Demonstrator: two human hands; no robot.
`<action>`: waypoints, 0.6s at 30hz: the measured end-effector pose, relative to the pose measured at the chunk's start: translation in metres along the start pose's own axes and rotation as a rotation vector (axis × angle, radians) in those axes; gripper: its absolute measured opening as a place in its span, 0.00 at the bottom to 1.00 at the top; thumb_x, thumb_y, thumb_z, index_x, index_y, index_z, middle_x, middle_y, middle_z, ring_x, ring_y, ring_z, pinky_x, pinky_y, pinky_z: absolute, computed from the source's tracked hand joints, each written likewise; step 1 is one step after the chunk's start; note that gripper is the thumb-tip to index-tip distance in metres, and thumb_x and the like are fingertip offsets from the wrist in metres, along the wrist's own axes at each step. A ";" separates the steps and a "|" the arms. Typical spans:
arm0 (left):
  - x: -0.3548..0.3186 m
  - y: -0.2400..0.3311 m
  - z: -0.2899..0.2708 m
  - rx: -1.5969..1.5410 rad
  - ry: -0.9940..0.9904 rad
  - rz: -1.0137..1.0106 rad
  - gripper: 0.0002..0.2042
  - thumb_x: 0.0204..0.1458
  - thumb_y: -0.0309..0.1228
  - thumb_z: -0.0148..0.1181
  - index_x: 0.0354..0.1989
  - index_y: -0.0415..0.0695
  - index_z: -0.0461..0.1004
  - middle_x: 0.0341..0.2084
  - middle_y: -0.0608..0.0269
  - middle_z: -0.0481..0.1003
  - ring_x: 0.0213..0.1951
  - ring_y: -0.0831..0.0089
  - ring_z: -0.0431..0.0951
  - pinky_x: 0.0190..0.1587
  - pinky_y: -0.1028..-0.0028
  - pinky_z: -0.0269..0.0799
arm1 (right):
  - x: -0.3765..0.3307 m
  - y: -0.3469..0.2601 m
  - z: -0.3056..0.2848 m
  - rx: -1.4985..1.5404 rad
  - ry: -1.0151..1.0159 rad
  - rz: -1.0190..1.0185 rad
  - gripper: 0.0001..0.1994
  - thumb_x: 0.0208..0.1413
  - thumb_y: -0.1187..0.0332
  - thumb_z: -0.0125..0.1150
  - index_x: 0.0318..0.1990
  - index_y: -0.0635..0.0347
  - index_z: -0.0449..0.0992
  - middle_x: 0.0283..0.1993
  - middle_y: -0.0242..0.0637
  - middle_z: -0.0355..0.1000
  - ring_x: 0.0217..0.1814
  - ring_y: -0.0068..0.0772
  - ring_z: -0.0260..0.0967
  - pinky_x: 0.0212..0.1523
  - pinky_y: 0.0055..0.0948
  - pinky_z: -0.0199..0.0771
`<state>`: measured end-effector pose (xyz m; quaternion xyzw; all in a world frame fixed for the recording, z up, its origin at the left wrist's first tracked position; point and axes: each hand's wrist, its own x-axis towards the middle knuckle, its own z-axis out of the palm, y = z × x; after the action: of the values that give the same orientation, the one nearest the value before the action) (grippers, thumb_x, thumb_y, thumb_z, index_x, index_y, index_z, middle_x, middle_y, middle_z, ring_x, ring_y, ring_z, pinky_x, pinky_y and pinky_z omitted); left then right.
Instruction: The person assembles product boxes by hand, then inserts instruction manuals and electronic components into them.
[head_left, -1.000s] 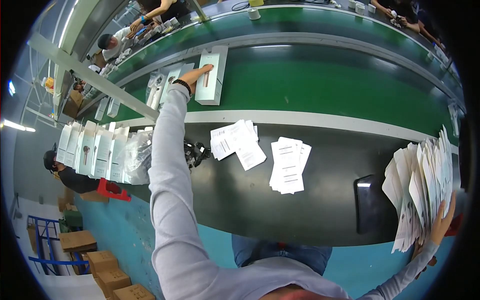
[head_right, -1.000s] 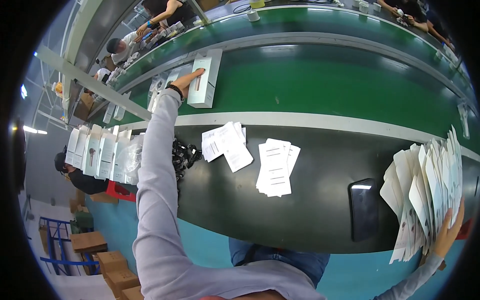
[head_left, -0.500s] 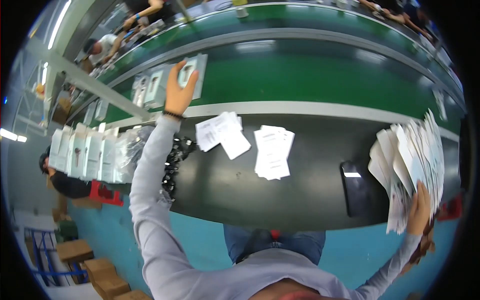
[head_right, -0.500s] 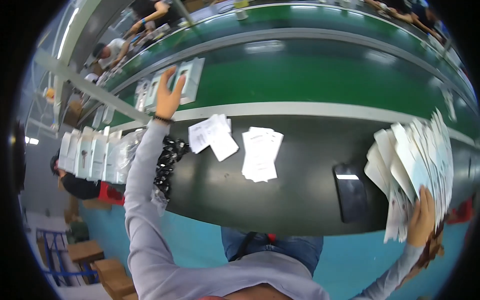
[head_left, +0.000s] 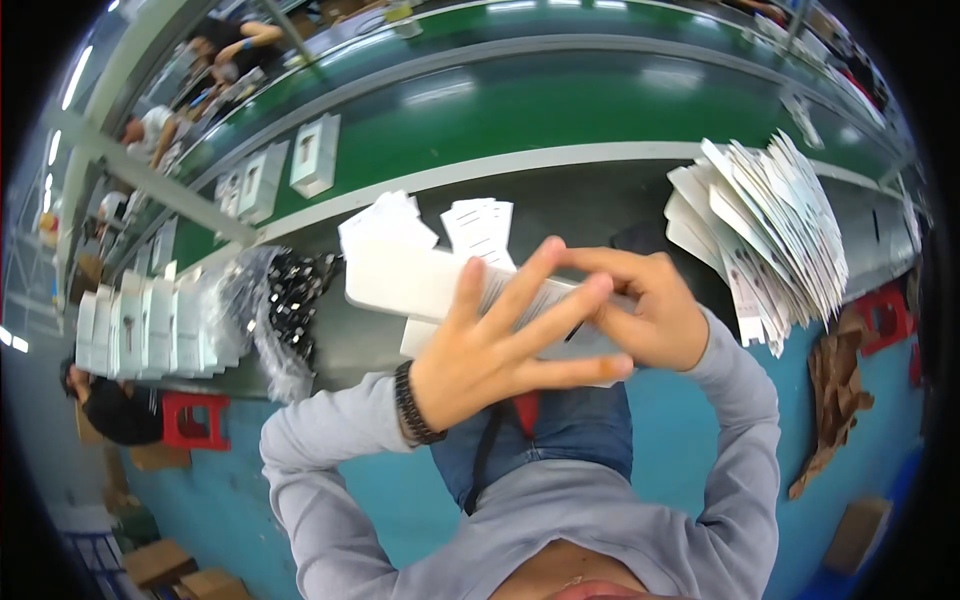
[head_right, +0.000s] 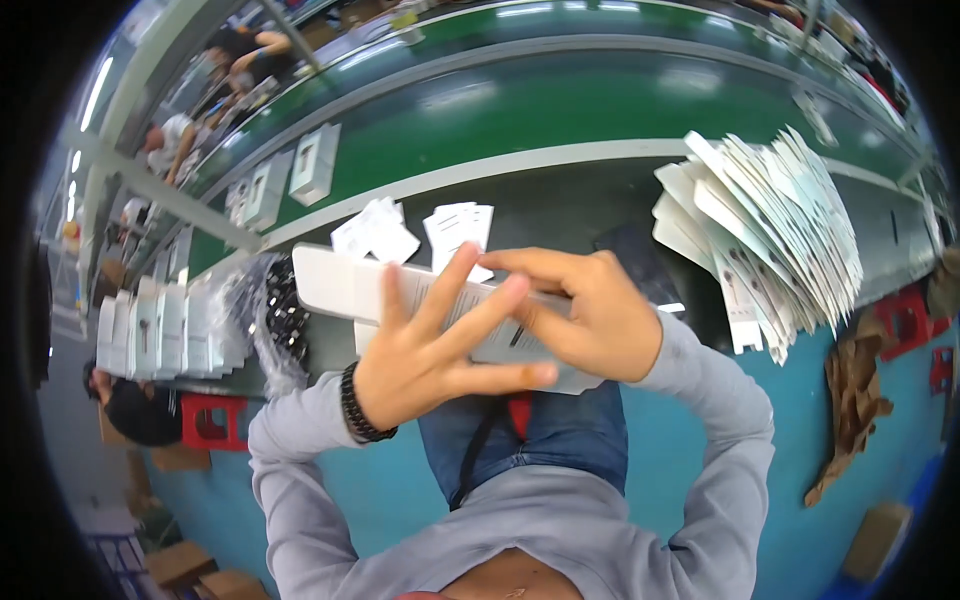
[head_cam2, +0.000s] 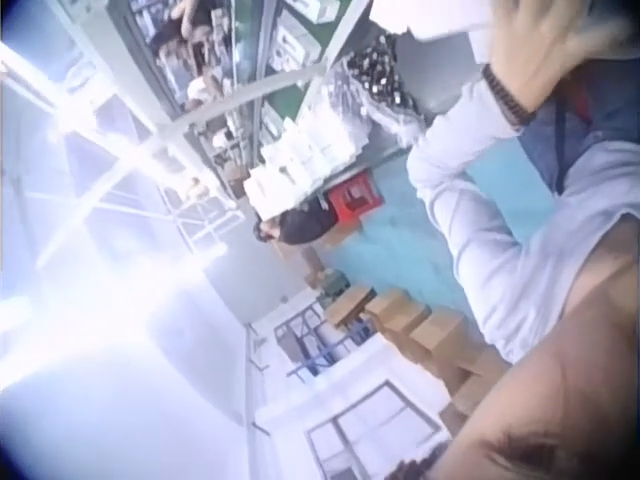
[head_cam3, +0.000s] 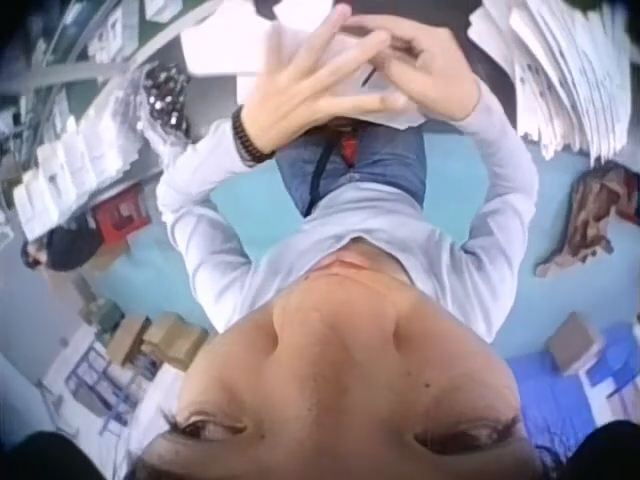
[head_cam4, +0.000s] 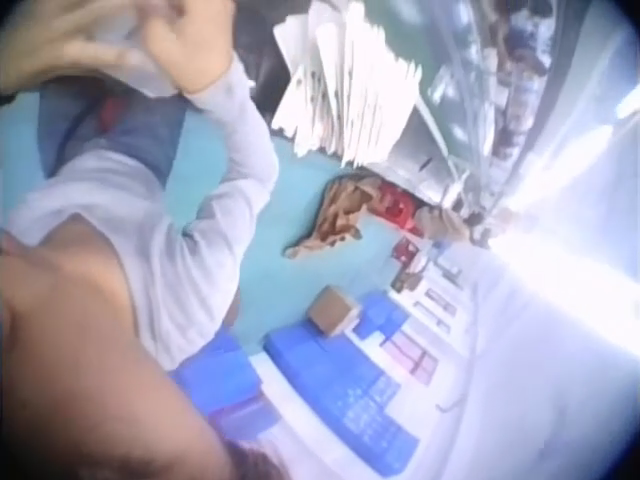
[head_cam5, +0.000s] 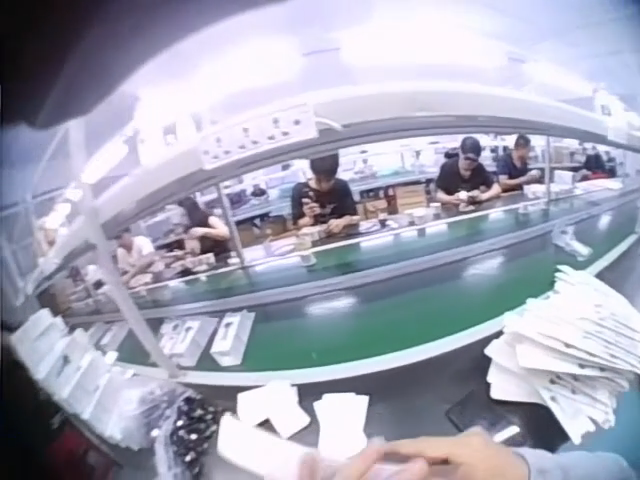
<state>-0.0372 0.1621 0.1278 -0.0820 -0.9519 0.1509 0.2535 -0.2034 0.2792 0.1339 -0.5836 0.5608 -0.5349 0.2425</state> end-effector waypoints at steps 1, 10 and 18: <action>-0.002 0.000 -0.001 0.000 -0.056 -0.043 0.33 0.39 0.38 0.57 0.56 0.83 0.55 0.60 0.67 0.57 0.58 0.55 0.60 0.54 0.44 0.47 | 0.001 -0.001 0.009 0.316 -0.102 0.177 0.17 0.54 0.77 0.50 0.52 0.67 0.66 0.39 0.43 0.73 0.39 0.26 0.71 0.40 0.23 0.70; -0.066 0.012 -0.035 -0.360 -0.280 -0.408 0.49 0.17 0.47 0.69 0.58 0.50 0.58 0.55 0.43 0.57 0.51 0.46 0.61 0.51 0.47 0.54 | -0.040 0.045 -0.002 0.760 -0.517 0.415 0.21 0.54 0.74 0.53 0.55 0.71 0.61 0.46 0.47 0.70 0.42 0.30 0.70 0.36 0.25 0.74; -0.104 0.048 -0.021 -0.846 -0.160 -0.589 0.53 0.22 0.50 0.68 0.61 0.40 0.51 0.54 0.39 0.55 0.54 0.44 0.58 0.53 0.48 0.52 | -0.066 0.060 0.061 0.973 -0.251 0.467 0.10 0.54 0.73 0.50 0.38 0.73 0.72 0.32 0.43 0.74 0.29 0.29 0.73 0.29 0.24 0.73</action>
<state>0.0664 0.1883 0.0814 0.1058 -0.9288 -0.3190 0.1562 -0.1594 0.3050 0.0388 -0.3237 0.3302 -0.5907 0.6612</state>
